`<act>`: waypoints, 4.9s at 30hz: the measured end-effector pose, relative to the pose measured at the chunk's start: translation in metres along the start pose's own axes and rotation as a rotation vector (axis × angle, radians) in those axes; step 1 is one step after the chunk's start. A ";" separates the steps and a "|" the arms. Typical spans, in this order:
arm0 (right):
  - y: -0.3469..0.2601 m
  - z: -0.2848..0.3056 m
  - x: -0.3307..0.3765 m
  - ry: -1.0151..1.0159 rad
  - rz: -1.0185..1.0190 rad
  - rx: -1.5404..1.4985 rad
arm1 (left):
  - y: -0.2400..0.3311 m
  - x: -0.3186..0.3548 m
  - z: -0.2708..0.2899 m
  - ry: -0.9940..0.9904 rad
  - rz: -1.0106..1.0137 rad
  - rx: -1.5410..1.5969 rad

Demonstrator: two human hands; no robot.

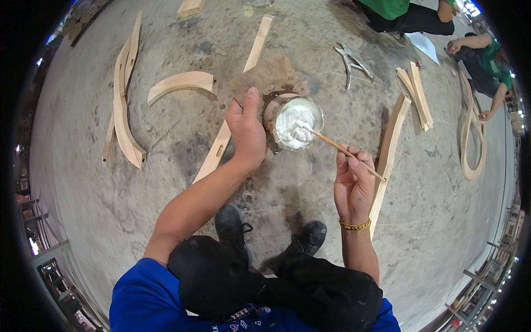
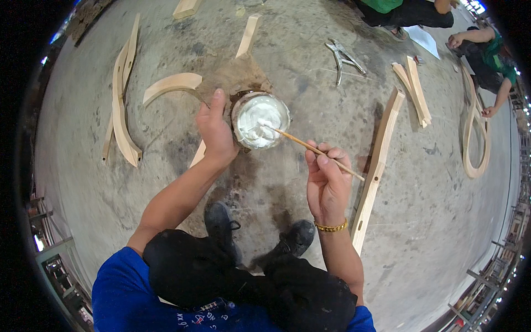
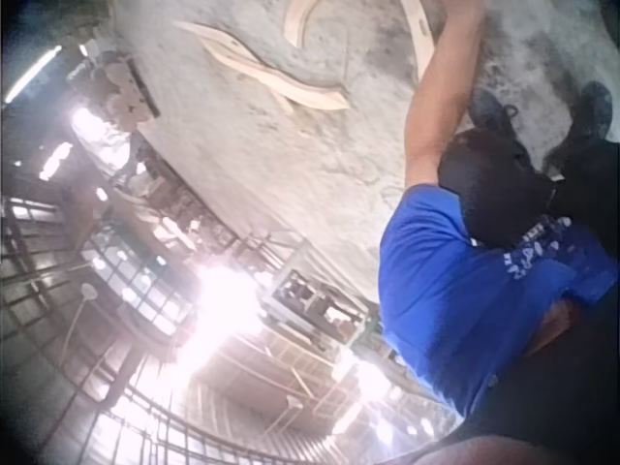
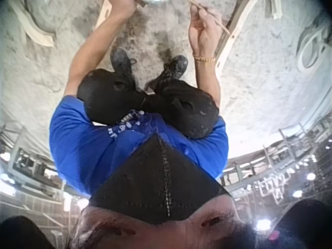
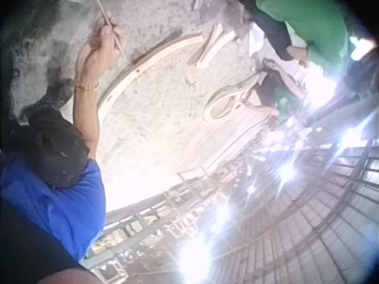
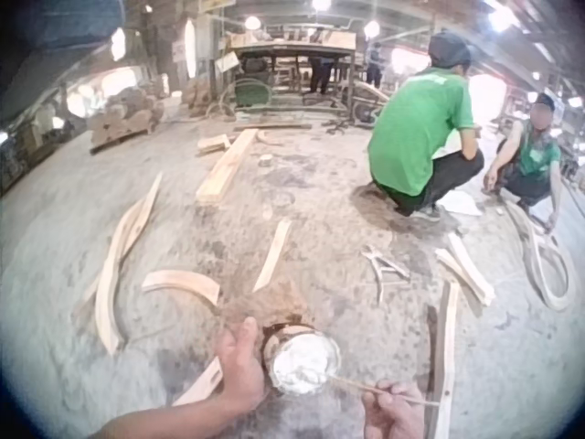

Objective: The person sits on the floor and applies white glue to curved wooden pieces using a small brush. They dip the brush into a container of glue and coat the surfaces of the wood. The person briefly writes on a document before resuming the gluing process and eventually placing the pieces on a workbench.

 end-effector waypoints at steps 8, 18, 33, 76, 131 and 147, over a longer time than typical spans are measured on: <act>-0.019 -0.016 0.006 -0.215 0.270 0.399 | 0.014 0.004 0.008 -0.032 -0.123 0.003; -0.044 -0.069 0.020 -0.684 0.427 0.560 | 0.073 0.001 -0.001 -0.212 -0.361 0.150; -0.061 -0.081 0.033 -0.713 0.762 0.536 | 0.122 0.021 0.010 -0.129 -0.705 0.202; 0.048 0.137 -0.008 0.374 -0.289 0.214 | -0.115 0.041 0.087 -0.492 0.328 -1.125; -0.042 -0.061 0.019 -0.728 0.675 1.596 | -0.002 0.080 0.033 -0.881 0.575 -0.595; -0.042 -0.051 0.011 -0.644 0.617 1.581 | -0.007 0.083 0.034 -0.882 0.592 -0.560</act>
Point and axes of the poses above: each hand's wrist, its own x-axis away from the middle knuckle, its own z-axis out of the back of the hand, y = z × x, the point moved 7 cm from there along -x, towards the middle knuckle, and after that the axes turned 8 degrees about -x, right-handed, at the moved point
